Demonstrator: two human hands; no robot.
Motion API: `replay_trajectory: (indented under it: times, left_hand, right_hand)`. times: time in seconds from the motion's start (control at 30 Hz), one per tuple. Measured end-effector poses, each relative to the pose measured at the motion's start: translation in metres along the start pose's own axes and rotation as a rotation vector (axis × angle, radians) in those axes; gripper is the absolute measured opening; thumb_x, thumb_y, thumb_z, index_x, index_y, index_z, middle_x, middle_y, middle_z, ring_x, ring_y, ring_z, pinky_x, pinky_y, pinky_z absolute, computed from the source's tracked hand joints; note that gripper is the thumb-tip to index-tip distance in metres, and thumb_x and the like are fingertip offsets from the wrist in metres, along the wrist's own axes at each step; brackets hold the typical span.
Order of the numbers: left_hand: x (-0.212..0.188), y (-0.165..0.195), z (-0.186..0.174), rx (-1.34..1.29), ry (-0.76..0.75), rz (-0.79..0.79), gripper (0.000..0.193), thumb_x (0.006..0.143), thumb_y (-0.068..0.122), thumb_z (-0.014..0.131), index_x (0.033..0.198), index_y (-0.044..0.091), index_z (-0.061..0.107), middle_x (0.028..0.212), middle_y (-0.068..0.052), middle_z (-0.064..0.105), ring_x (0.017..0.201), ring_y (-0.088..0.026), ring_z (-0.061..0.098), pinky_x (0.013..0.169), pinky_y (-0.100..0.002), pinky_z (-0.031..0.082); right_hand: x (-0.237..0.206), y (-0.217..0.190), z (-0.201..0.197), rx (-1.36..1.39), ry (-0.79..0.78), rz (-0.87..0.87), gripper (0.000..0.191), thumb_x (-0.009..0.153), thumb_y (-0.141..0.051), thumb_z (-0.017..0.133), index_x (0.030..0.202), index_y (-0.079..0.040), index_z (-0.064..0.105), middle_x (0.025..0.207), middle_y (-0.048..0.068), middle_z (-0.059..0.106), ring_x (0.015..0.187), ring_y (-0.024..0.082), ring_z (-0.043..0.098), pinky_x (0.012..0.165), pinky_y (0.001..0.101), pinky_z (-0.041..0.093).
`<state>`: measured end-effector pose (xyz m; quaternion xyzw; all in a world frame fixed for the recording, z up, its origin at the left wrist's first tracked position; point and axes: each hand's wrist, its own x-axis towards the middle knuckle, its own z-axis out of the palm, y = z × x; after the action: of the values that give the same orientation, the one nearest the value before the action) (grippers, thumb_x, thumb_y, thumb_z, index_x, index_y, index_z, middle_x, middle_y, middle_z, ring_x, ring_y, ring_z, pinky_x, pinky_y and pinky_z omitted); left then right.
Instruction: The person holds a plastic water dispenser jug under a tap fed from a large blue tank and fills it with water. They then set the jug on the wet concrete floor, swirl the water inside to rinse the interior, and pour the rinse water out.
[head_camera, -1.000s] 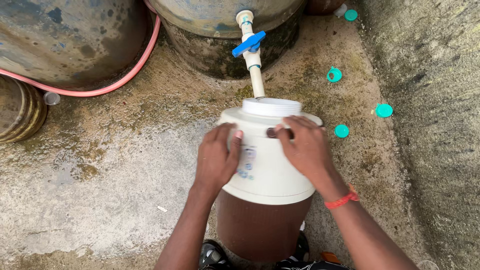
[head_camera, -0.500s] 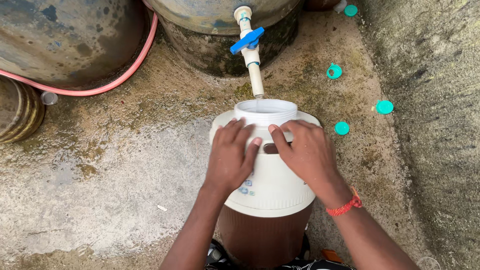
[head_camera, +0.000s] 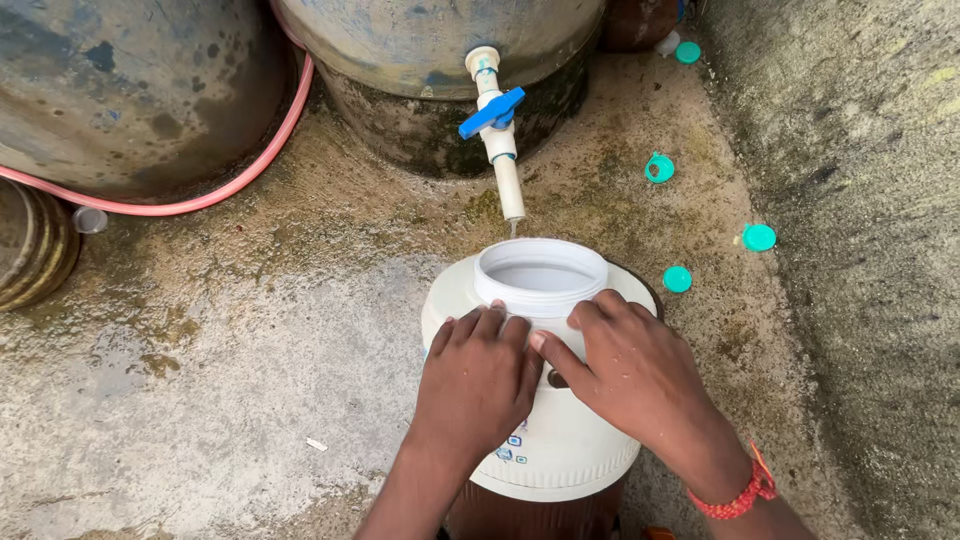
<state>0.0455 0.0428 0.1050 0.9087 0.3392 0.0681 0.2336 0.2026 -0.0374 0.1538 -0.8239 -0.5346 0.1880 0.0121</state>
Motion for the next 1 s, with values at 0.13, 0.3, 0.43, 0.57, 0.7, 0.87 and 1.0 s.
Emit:
replay_trajectory:
  times: [0.13, 0.3, 0.43, 0.57, 0.7, 0.87, 1.0]
  left_hand:
    - [0.015, -0.020, 0.011, 0.021, 0.097, 0.039, 0.047, 0.099, 0.037, 0.051, 0.132, 0.003, 0.061, 0.140, -0.026, 0.058, 0.133, -0.041, 0.051, 0.109, -0.056, 0.037]
    - [0.026, -0.042, 0.017, -0.030, 0.172, -0.075, 0.047, 0.102, 0.036, 0.049, 0.135, 0.004, 0.059, 0.140, -0.023, 0.057, 0.140, -0.043, 0.045, 0.110, -0.057, 0.035]
    - [0.016, -0.027, -0.001, 0.014, 0.181, 0.019, 0.046, 0.099, 0.035, 0.055, 0.130, 0.001, 0.063, 0.132, -0.027, 0.062, 0.131, -0.045, 0.053, 0.108, -0.053, 0.041]
    - [0.002, -0.001, -0.032, -0.054, -0.151, -0.111, 0.048, 0.090, 0.042, 0.065, 0.115, 0.001, 0.068, 0.120, -0.021, 0.069, 0.122, -0.040, 0.061, 0.096, -0.049, 0.052]
    - [-0.001, 0.012, -0.046, 0.001, -0.338, -0.192, 0.050, 0.086, 0.046, 0.067, 0.116, 0.006, 0.069, 0.115, -0.014, 0.072, 0.118, -0.033, 0.064, 0.098, -0.046, 0.054]
    - [0.008, -0.008, -0.021, 0.036, 0.039, -0.002, 0.055, 0.094, 0.045, 0.059, 0.129, 0.003, 0.063, 0.134, -0.024, 0.061, 0.134, -0.042, 0.053, 0.099, -0.060, 0.043]
    - [0.017, -0.034, -0.003, 0.022, 0.118, -0.050, 0.057, 0.099, 0.040, 0.052, 0.138, 0.000, 0.057, 0.144, -0.027, 0.055, 0.139, -0.044, 0.045, 0.099, -0.066, 0.039]
  right_hand:
    - [0.013, 0.004, 0.017, 0.037, 0.204, -0.140, 0.056, 0.095, -0.052, 0.057, 0.114, 0.000, 0.068, 0.117, 0.020, 0.067, 0.107, 0.038, 0.067, 0.091, 0.0532, 0.051]
    - [0.035, 0.002, 0.036, 0.132, 0.485, -0.439, 0.059, 0.100, -0.048, 0.051, 0.126, 0.004, 0.065, 0.124, 0.024, 0.066, 0.119, 0.043, 0.060, 0.099, 0.0593, 0.036]
    - [0.024, -0.005, 0.021, 0.092, 0.265, -0.254, 0.059, 0.099, -0.055, 0.050, 0.115, -0.001, 0.067, 0.111, 0.018, 0.070, 0.107, 0.037, 0.066, 0.101, 0.0535, 0.044]
    - [0.006, -0.010, -0.005, 0.031, 0.089, -0.049, 0.060, 0.100, -0.058, 0.047, 0.091, -0.005, 0.074, 0.091, 0.014, 0.071, 0.089, 0.033, 0.070, 0.085, 0.0498, 0.054]
    - [0.006, -0.013, -0.016, 0.043, 0.088, 0.034, 0.064, 0.099, -0.058, 0.049, 0.075, -0.006, 0.076, 0.084, 0.014, 0.070, 0.077, 0.034, 0.071, 0.068, 0.0484, 0.058]
    - [0.014, -0.002, 0.005, 0.157, 0.188, -0.071, 0.055, 0.097, -0.055, 0.052, 0.095, -0.005, 0.074, 0.091, 0.015, 0.072, 0.087, 0.036, 0.070, 0.075, 0.0502, 0.056]
    - [0.029, 0.004, 0.029, 0.068, 0.616, -0.497, 0.059, 0.104, -0.051, 0.050, 0.122, 0.002, 0.070, 0.118, 0.023, 0.070, 0.113, 0.040, 0.065, 0.093, 0.0510, 0.045]
